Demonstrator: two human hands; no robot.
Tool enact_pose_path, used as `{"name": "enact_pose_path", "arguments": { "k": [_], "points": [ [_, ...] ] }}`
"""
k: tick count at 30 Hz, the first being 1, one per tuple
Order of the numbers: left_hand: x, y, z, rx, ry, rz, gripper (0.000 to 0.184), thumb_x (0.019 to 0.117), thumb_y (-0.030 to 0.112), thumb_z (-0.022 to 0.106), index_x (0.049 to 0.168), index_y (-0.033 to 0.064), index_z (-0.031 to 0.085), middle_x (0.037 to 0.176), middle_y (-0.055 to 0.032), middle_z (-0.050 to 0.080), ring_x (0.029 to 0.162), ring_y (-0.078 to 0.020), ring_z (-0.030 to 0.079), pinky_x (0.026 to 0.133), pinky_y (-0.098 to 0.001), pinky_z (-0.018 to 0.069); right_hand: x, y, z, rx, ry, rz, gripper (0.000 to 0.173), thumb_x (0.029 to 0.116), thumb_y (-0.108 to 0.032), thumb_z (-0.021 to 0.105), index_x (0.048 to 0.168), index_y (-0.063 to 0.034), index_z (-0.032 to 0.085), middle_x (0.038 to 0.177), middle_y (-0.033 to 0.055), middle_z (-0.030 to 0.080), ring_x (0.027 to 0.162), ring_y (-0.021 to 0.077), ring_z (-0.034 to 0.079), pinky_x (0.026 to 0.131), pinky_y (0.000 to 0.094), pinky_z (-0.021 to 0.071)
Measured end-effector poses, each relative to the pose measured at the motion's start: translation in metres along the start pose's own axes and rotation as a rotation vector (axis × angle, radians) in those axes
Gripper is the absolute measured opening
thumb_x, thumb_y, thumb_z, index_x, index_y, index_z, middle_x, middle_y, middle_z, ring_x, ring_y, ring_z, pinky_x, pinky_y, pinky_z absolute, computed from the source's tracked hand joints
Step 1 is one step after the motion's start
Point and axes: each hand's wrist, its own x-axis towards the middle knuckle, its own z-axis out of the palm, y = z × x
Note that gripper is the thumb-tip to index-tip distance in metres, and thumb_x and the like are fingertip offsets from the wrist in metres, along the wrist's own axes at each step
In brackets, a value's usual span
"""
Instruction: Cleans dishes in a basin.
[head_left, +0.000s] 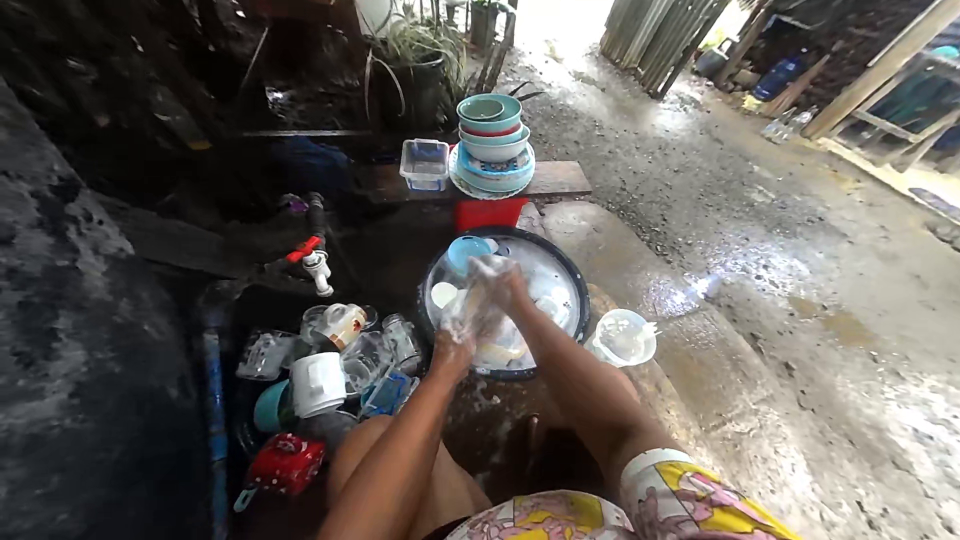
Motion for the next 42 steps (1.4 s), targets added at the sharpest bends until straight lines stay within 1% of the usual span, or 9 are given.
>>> {"name": "enact_pose_path", "arguments": {
  "k": [8, 12, 18, 24, 28, 30, 33, 38, 42],
  "points": [
    [0.013, 0.000, 0.007, -0.272, 0.284, -0.064, 0.050, 0.1041, 0.009, 0.056, 0.151, -0.0001, 0.041, 0.148, -0.0185, 0.052, 0.134, -0.0209, 0.053, 0.112, -0.0358, 0.0439, -0.059, 0.026, 0.044, -0.104, 0.134, 0.106, 0.043, 0.0986, -0.009, 0.060, 0.139, 0.0071, 0.057, 0.138, 0.0309, 0.058, 0.130, 0.0437, 0.055, 0.111, 0.0562, 0.0438],
    [0.011, 0.006, 0.007, -0.194, 0.342, -0.178, 0.042, 0.1074, 0.020, 0.053, 0.141, -0.0049, 0.049, 0.132, -0.0215, 0.060, 0.120, -0.0231, 0.059, 0.104, -0.0386, 0.0479, -0.080, 0.017, 0.059, -0.132, -0.014, -0.057, 0.043, 0.0949, -0.014, 0.066, 0.134, 0.0024, 0.064, 0.135, 0.0238, 0.064, 0.129, 0.0379, 0.059, 0.111, 0.0539, 0.0451],
    [-0.006, 0.016, 0.007, -0.397, 0.230, -0.265, 0.042, 0.1057, 0.012, 0.055, 0.144, -0.0041, 0.045, 0.138, -0.0198, 0.056, 0.123, -0.0218, 0.057, 0.104, -0.0373, 0.0484, -0.056, 0.037, -0.010, 0.065, 0.190, 0.428, 0.035, 0.1074, -0.005, 0.046, 0.134, 0.0167, 0.053, 0.130, 0.0349, 0.059, 0.122, 0.0377, 0.058, 0.108, 0.0436, 0.0450],
    [-0.013, 0.013, -0.019, -0.031, 0.019, 0.052, 0.052, 0.0999, 0.012, 0.064, 0.144, -0.0081, 0.047, 0.136, -0.0240, 0.059, 0.127, -0.0232, 0.059, 0.111, -0.0358, 0.0454, -0.046, 0.044, -0.023, 0.040, 0.292, 0.198, 0.042, 0.1113, -0.018, 0.041, 0.130, 0.0166, 0.055, 0.115, 0.0294, 0.065, 0.103, 0.0254, 0.065, 0.097, 0.0382, 0.0518],
    [-0.024, 0.032, -0.041, 0.153, 0.064, 0.148, 0.045, 0.0967, 0.005, 0.066, 0.137, -0.0114, 0.052, 0.128, -0.0258, 0.063, 0.120, -0.0264, 0.062, 0.107, -0.0373, 0.0467, -0.041, 0.009, -0.042, -0.340, 0.071, 0.238, 0.051, 0.1110, -0.032, 0.042, 0.131, 0.0110, 0.060, 0.130, 0.0362, 0.060, 0.127, 0.0478, 0.057, 0.110, 0.0609, 0.0390],
    [-0.035, 0.043, -0.071, 0.265, 0.158, 0.222, 0.046, 0.0940, 0.002, 0.067, 0.135, -0.0141, 0.054, 0.129, -0.0282, 0.064, 0.122, -0.0298, 0.062, 0.109, -0.0391, 0.0457, -0.041, 0.025, -0.053, -0.489, -0.007, 0.116, 0.054, 0.1087, -0.041, 0.044, 0.127, 0.0045, 0.066, 0.119, 0.0345, 0.067, 0.116, 0.0524, 0.063, 0.099, 0.0699, 0.0437],
    [-0.051, 0.063, -0.130, 0.416, 0.366, 0.172, 0.038, 0.0997, 0.009, 0.063, 0.134, -0.0076, 0.058, 0.127, -0.0224, 0.066, 0.119, -0.0234, 0.063, 0.106, -0.0368, 0.0478, -0.041, 0.076, -0.065, -0.298, 0.035, 0.117, 0.053, 0.1085, -0.040, 0.046, 0.121, 0.0067, 0.067, 0.106, 0.0311, 0.069, 0.097, 0.0443, 0.068, 0.090, 0.0650, 0.0502],
    [-0.042, 0.007, -0.219, 0.720, 0.521, -0.243, 0.051, 0.1013, 0.013, 0.062, 0.145, -0.0066, 0.047, 0.143, -0.0302, 0.053, 0.137, -0.0422, 0.050, 0.116, -0.0579, 0.0359, -0.042, 0.108, -0.079, 0.027, 0.101, 0.150, 0.043, 0.1079, -0.033, 0.048, 0.113, 0.0069, 0.064, 0.079, 0.0065, 0.058, 0.060, 0.0091, 0.051, 0.061, 0.0329, 0.0502],
    [-0.031, -0.039, -0.229, 0.826, 0.576, -0.411, 0.052, 0.1003, 0.010, 0.060, 0.147, -0.0052, 0.045, 0.142, -0.0317, 0.054, 0.133, -0.0461, 0.053, 0.111, -0.0633, 0.0397, -0.044, 0.114, -0.084, 0.095, 0.104, 0.174, 0.038, 0.1075, -0.029, 0.050, 0.113, 0.0057, 0.063, 0.076, 0.0013, 0.056, 0.057, 0.0036, 0.049, 0.058, 0.0264, 0.0489]
  ]
}}
